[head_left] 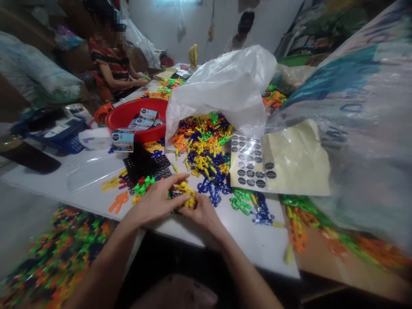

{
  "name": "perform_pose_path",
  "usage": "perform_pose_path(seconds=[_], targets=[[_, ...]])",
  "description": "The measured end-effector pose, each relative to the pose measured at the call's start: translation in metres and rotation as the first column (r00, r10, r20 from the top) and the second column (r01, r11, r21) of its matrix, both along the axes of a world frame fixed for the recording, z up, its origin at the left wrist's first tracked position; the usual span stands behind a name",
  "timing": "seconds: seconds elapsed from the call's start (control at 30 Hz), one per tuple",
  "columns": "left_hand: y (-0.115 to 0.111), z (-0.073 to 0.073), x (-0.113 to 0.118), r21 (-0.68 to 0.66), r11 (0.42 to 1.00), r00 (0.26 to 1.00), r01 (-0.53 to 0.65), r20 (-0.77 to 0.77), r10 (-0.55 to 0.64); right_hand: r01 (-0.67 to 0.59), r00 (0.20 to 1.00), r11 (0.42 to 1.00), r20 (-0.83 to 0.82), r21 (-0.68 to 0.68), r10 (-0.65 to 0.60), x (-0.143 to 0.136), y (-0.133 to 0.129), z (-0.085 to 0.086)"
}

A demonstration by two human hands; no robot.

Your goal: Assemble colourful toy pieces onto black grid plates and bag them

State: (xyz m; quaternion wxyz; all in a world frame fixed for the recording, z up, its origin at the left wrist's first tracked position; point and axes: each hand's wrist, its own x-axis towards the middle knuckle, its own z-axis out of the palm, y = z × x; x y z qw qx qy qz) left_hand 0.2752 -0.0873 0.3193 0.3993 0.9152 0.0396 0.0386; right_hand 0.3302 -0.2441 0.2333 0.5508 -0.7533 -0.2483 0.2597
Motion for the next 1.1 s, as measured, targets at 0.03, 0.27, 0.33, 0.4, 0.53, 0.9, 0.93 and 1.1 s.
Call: perform_pose_path(seconds=[0.03, 0.27, 0.33, 0.4, 0.53, 0.9, 0.93, 1.1], targets=[[0.005, 0.001, -0.001, 0.083, 0.996, 0.998, -0.035, 0.056, 0.030, 0.022, 1.000, 1.000, -0.008, -0.020, -0.022, -0.008, 0.005, -0.011], [0.025, -0.048, 0.003, 0.672, 0.734, 0.991, -0.097, 0.130, 0.013, 0.115, 0.986, 0.993, 0.122, 0.013, -0.115, -0.039, 0.040, -0.069], [0.025, -0.061, 0.002, 0.686, 0.722, 0.994, -0.086, 0.103, 0.020, 0.083, 0.971, 0.996, 0.229, -0.036, -0.073, -0.038, 0.042, -0.073], [0.025, -0.067, 0.000, 0.662, 0.744, 0.994, -0.085, 0.109, 0.016, 0.036, 0.942, 0.987, 0.336, -0.156, 0.019, -0.035, 0.041, -0.074], [0.027, -0.064, -0.006, 0.610, 0.793, 0.995, -0.005, 0.085, -0.059, -0.015, 0.850, 0.922, 0.481, -0.387, 0.216, -0.034, 0.044, -0.069], [0.023, -0.068, -0.010, 0.731, 0.682, 0.995, 0.027, 0.046, -0.089, 0.042, 0.846, 0.891, 0.490, -0.452, 0.209, 0.067, 0.018, -0.006], [0.023, -0.068, -0.011, 0.730, 0.684, 0.995, 0.019, 0.053, -0.085, 0.189, 0.827, 0.856, 0.548, -0.482, 0.126, 0.087, 0.016, 0.003], [0.022, -0.066, -0.013, 0.706, 0.708, 0.994, 0.009, 0.069, -0.082, 0.314, 0.821, 0.786, 0.569, -0.532, 0.056, 0.116, 0.032, 0.013]])
